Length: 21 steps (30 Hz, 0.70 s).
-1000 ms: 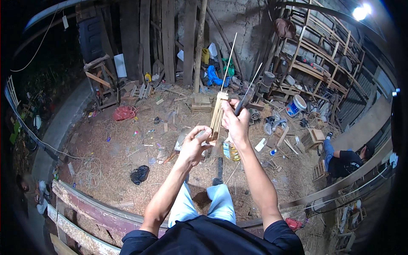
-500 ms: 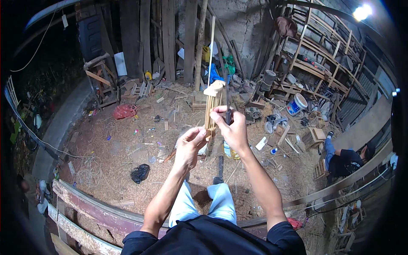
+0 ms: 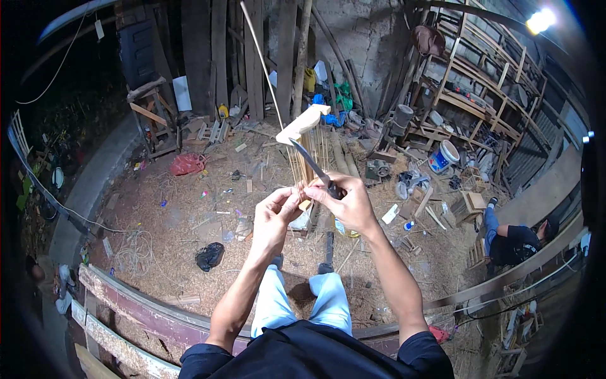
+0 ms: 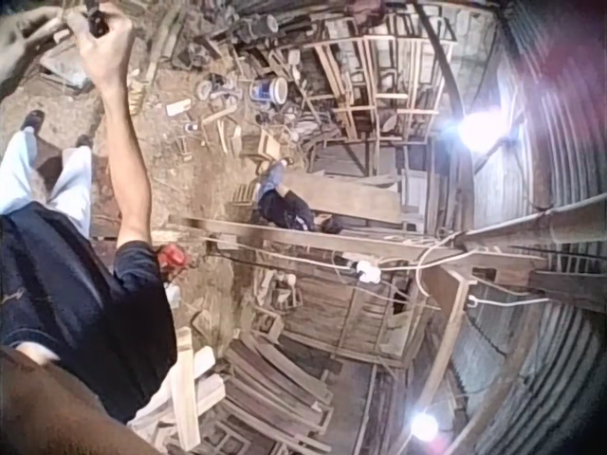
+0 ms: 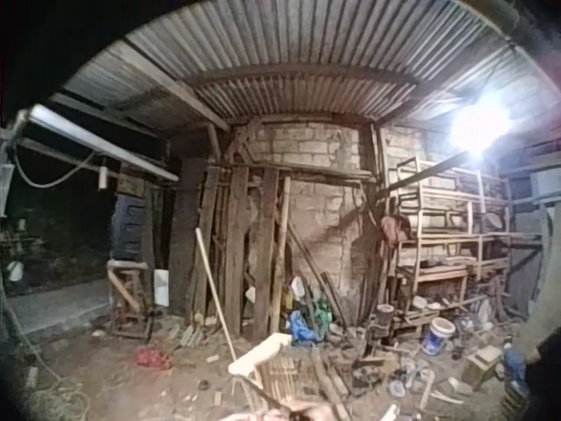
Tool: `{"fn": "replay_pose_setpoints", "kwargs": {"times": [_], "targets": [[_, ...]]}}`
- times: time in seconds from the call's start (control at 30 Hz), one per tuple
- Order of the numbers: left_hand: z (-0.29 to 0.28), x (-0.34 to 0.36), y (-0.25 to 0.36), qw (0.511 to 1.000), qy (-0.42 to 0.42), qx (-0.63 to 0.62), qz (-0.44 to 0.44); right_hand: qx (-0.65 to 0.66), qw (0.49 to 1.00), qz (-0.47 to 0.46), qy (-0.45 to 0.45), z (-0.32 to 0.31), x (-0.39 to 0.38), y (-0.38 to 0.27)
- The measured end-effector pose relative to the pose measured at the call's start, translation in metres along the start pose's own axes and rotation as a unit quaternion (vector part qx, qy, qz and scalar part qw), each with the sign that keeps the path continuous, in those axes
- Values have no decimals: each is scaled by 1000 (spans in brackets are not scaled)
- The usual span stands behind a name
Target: The person uses a red power drill to create holes in a small wooden frame and then uses a knife to carve and smooth a thin wooden rod.
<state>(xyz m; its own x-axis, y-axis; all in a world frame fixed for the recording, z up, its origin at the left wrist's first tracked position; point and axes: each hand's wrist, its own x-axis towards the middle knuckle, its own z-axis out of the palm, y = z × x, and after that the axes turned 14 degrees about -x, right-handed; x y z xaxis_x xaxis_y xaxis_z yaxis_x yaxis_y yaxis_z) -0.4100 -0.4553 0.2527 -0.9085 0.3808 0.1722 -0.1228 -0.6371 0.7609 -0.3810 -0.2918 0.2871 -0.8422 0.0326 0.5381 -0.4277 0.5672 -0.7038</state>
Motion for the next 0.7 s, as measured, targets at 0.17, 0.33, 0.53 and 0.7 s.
{"fn": "replay_pose_setpoints", "kwargs": {"times": [0.17,0.33,0.53,0.7], "targets": [[-2,-2,-1,1000,-12,9,15,9,999,-8,35,2,0,-14],[1,-3,-1,999,-23,-13,17,-38,999,-5,22,0,0,-20],[5,-4,-1,1000,-17,-12,11,-37,999,-10,33,0,3,-31],[7,-6,-2,1000,-11,10,-2,-87,996,-4,35,-6,-1,-35]]}}
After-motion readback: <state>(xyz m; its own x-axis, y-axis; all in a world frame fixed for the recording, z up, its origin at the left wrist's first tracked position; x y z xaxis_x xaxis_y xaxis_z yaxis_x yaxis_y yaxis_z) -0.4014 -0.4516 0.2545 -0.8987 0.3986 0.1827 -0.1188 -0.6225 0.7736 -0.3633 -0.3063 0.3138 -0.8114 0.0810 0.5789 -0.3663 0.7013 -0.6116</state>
